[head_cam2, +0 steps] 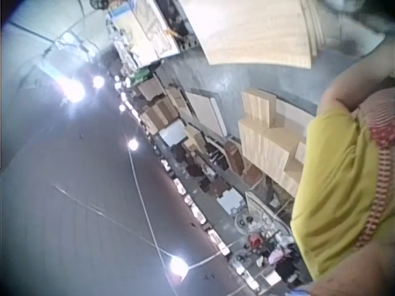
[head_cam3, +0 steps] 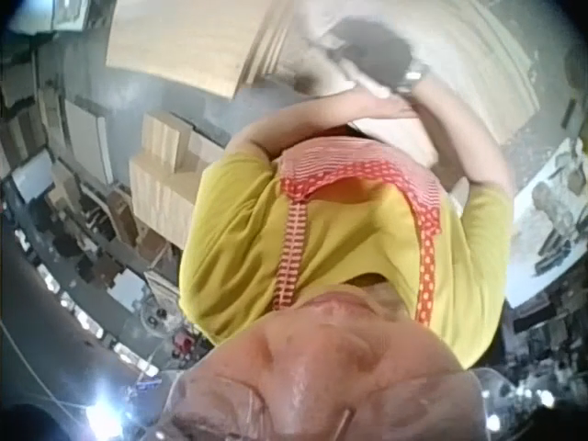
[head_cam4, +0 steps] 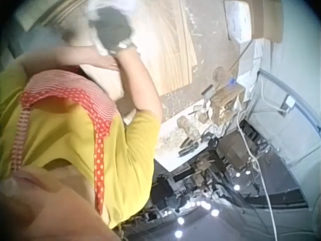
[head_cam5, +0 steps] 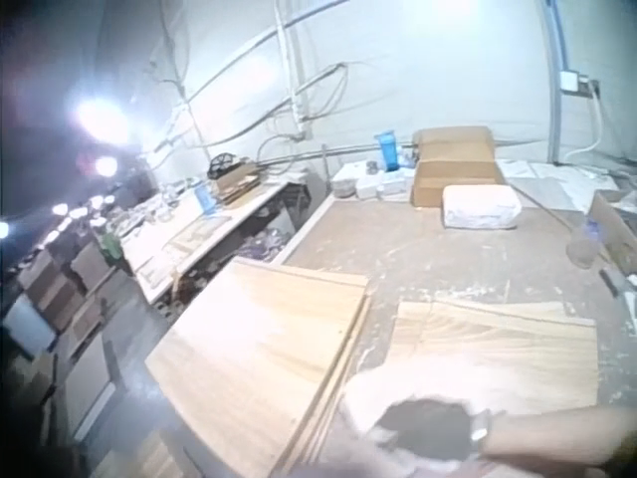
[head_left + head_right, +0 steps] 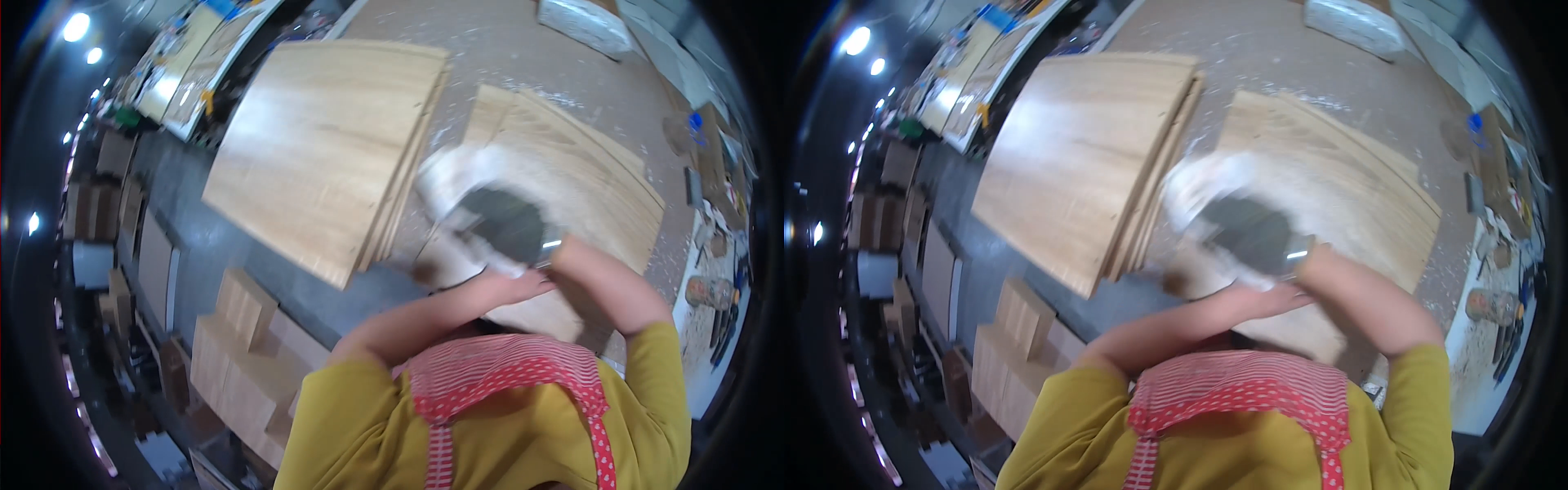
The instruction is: The person wipes the surface of several light-colored wooden panels using a white cloth. They handle the panels one at a time, wiping the top surface and edges, then stacking them on a workbench. The person occasionally picks up a bottle to apply liquid to the cloth before continuing to wipe the wood.
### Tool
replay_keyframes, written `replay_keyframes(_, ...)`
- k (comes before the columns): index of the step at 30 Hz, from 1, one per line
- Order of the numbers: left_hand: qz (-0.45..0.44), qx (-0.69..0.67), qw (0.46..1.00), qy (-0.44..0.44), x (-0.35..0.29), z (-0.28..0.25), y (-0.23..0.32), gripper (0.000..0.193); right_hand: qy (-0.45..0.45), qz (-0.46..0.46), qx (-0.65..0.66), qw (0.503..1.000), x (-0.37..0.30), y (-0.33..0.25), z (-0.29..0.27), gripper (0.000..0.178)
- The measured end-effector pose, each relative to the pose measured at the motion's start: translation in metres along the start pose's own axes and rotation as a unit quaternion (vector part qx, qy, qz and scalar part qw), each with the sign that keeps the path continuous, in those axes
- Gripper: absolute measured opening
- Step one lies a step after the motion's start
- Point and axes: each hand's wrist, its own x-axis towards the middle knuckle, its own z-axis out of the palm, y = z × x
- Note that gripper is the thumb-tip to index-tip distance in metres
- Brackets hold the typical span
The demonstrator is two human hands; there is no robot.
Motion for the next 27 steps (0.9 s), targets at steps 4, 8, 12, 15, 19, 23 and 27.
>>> replay_keyframes(4, -0.034, 0.201, 0.977, -0.063, 0.013, -0.060, 0.041, 0.058, -0.041, -0.078, -0.057, 0.994, 0.048, 0.062, 0.023, 0.015)
replay_keyframes(8, -0.004, 0.197, 0.980, -0.003, 0.020, -0.072, 0.049, 0.061, 0.118, 0.153, -0.193, 0.962, 0.089, 0.148, -0.050, 0.020)
replay_keyframes(12, -0.034, 0.184, 0.982, 0.007, 0.021, -0.062, 0.040, 0.058, 0.014, 0.114, -0.130, 0.985, 0.061, 0.105, 0.002, 0.023)
replay_keyframes(15, -0.041, 0.187, 0.981, -0.024, 0.019, -0.063, 0.039, 0.060, -0.088, 0.086, -0.044, 0.991, 0.050, 0.074, -0.005, 0.013)
replay_keyframes(19, -0.038, 0.205, 0.978, -0.019, 0.022, -0.073, 0.050, 0.064, 0.147, 0.165, -0.170, 0.960, 0.052, 0.196, -0.082, 0.021)
replay_keyframes(23, -0.021, 0.213, 0.977, -0.021, 0.027, -0.073, 0.049, 0.063, 0.103, 0.402, -0.240, 0.878, 0.001, 0.225, -0.155, 0.031)
replay_keyframes(27, -0.032, 0.202, 0.979, -0.019, 0.028, -0.074, 0.050, 0.061, 0.270, 0.404, -0.079, 0.870, -0.097, 0.155, -0.200, 0.035)
